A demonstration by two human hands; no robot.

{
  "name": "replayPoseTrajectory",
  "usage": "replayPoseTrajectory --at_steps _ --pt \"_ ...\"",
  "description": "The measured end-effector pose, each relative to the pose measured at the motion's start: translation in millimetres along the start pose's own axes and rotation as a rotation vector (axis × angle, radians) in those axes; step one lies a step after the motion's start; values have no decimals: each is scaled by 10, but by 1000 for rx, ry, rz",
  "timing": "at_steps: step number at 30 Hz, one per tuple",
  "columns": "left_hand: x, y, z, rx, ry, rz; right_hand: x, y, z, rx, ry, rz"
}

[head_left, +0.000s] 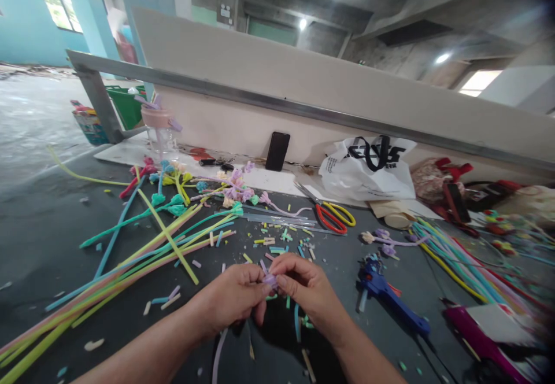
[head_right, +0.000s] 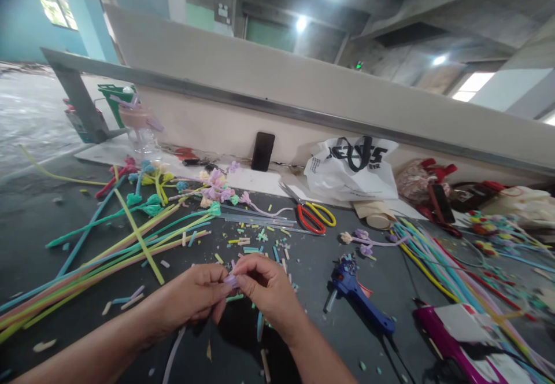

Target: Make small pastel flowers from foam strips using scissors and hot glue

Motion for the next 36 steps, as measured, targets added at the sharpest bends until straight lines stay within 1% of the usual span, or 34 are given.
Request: replayPoseTrajectory --at_steps 3,5,7,9,11,14,17,19,23,28,31,33,36 --pt "-3 -7 8 -7 13 52 0 -17 0 -45 3 49" --pt "6 -14 30 -41 -24 112 -4 -34 5 -41 -8 27" --pt "18 -17 54 -73 -80 224 -19 -59 16 -44 -13 11" --pt "25 -19 71 -95 -122 363 -43 -91 33 -76 -13 26" --pt "33 -31 81 -129 -145 452 -68 -117 47 -116 -18 44" --pt "63 -50 95 -181 -180 484 -82 -151 61 -172 -44 76" --pt "96 -56 111 -208 -200 522 -68 -198 74 -235 -69 118" --pt "112 -60 118 -217 -204 549 -54 -221 83 -250 -85 123" --pt "135 -56 120 -186 -203 553 -44 -237 95 -244 -119 134" --pt "172 -19 138 -174 -264 508 -75 -243 103 -228 -143 123" --pt "154 6 149 -148 -278 497 -94 -238 107 -209 -143 103" --pt "127 15 150 -113 -264 471 -104 -202 100 -152 -144 51" --pt "87 20 123 -51 -193 389 -130 -106 69 -66 -100 -65"
Point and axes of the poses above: each hand's wrist, its own z-axis away from the middle knuckle, its own x-axis out of the palm, y = z × x, the point moved 4 cm from there along -z, towards the middle knuckle, and after that the axes turned 7 degrees about x, right-handed, at the moved point
